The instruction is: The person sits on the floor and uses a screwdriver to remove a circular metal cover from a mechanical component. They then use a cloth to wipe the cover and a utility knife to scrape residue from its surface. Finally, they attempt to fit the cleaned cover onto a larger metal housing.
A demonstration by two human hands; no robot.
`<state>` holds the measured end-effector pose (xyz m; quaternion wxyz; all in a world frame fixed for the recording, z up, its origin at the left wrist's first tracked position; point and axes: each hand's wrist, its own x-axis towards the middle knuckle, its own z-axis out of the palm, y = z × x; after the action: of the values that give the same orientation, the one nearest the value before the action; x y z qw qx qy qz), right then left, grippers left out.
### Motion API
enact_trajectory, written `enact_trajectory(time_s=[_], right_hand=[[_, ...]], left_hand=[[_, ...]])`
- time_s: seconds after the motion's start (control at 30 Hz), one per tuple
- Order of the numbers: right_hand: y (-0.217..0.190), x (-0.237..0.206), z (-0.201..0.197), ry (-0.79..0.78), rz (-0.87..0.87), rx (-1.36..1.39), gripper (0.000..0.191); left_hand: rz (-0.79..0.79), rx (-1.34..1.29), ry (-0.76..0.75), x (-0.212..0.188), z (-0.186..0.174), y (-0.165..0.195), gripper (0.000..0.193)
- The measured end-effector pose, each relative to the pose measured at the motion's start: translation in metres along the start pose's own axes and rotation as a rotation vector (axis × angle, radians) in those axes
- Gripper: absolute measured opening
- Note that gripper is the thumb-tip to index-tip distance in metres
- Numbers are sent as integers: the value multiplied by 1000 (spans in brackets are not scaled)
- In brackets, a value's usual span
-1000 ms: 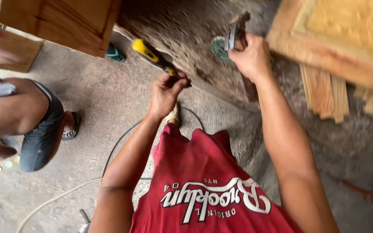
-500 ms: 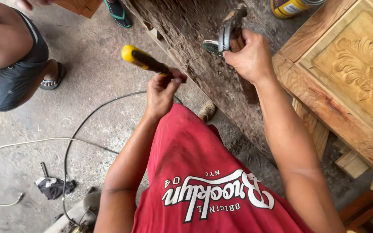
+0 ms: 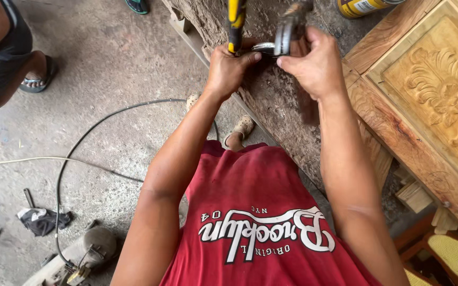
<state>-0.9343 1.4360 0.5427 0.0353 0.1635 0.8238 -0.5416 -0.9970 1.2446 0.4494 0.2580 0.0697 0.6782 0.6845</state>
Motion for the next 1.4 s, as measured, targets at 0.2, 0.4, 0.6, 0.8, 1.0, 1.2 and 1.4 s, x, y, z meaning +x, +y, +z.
enact_trajectory(time_s=[0.2, 0.4, 0.6, 0.8, 1.0, 1.2, 1.4], right_hand=[[15, -16, 24, 131, 219, 566, 31], [19, -55, 17, 308, 317, -172, 41], [23, -89, 26, 330, 243, -717, 73], [16, -93, 28, 378, 1, -824, 63], [6, -53, 30, 214, -44, -34, 30], [6, -23, 38, 261, -384, -415, 17], [8, -9, 42, 234, -500, -514, 18]], left_hand=[[-3, -173, -39, -2, -5, -9, 22], [-18, -310, -49, -9, -11, -17, 21], [-141, -676, -95, -18, -4, -20, 22], [-348, -789, -124, -27, 3, -14, 23], [-294, -863, -165, -28, 5, -2, 28], [116, -49, 156, -12, -33, 13, 28], [-174, 136, 108, -34, -73, 25, 32]])
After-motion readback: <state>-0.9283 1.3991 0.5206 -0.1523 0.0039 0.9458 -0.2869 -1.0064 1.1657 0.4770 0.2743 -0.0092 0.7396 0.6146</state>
